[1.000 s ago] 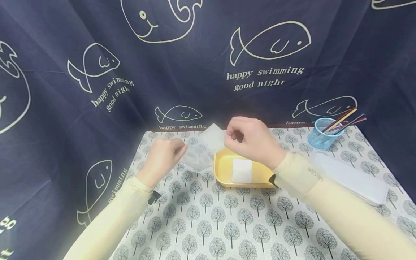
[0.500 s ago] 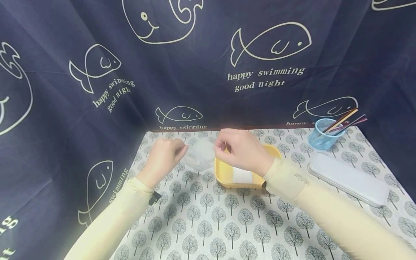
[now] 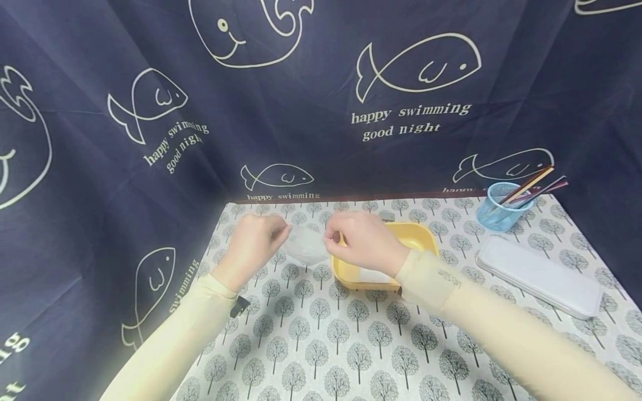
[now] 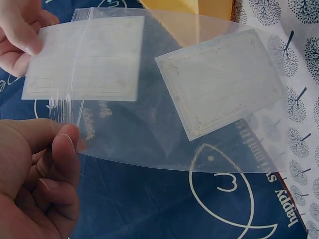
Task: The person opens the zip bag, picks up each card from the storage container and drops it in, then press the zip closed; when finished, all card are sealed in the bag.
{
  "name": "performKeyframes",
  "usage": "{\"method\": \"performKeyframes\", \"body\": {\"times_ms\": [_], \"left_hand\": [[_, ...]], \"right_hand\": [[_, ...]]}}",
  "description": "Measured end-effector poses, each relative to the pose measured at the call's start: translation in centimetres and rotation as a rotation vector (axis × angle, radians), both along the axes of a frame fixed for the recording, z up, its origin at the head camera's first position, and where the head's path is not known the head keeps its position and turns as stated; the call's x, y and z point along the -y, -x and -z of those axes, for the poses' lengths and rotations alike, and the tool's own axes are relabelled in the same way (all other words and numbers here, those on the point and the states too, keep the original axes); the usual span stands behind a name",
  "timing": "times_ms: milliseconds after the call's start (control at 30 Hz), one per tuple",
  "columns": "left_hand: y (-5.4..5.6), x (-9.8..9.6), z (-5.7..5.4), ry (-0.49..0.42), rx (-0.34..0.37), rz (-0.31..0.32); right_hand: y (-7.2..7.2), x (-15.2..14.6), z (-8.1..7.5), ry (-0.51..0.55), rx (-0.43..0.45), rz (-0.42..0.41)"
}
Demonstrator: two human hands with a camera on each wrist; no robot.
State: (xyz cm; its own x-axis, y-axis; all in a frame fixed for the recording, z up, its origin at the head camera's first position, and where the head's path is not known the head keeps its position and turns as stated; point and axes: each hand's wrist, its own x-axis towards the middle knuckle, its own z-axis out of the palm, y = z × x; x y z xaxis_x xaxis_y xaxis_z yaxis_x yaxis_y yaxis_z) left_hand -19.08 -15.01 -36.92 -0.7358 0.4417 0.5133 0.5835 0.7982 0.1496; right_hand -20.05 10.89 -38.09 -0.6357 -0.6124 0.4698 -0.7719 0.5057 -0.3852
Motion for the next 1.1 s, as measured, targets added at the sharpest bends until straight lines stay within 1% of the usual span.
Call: {"method": "performKeyframes", "body": {"times_ms": [233, 433, 700, 867, 933, 1100], "left_hand": [[-0.1, -0.2, 0.1, 0.007, 0.006, -0.011], [-0.1, -0.4, 0.2, 0.013, 0.028, -0.018], [-0.1, -0.6, 0.1, 0.016, 0.009, -0.001], [-0.2, -0.8, 0.1, 0.02, 0.02, 0.011], [-0.1, -0.9, 0.2, 0.024, 0.025, 0.015], [-0.1, -1.2, 0.3, 0.025, 0.033, 0.013]], "right_hand": [[0.3, 0.4, 0.3, -0.048, 0.076, -0.011], [0.7, 0.9, 0.2, -0.072, 0.115, -0.008], [1.4, 2.2, 0.2, -0.164, 0.151, -0.069], [1.6, 3.0, 0.5, -0.225, 0.186, -0.089], [1.7, 3.3, 0.7, -0.242, 0.181, -0.099], [1.8, 4.0, 0.9, -0.287, 0.116, -0.101]]}}
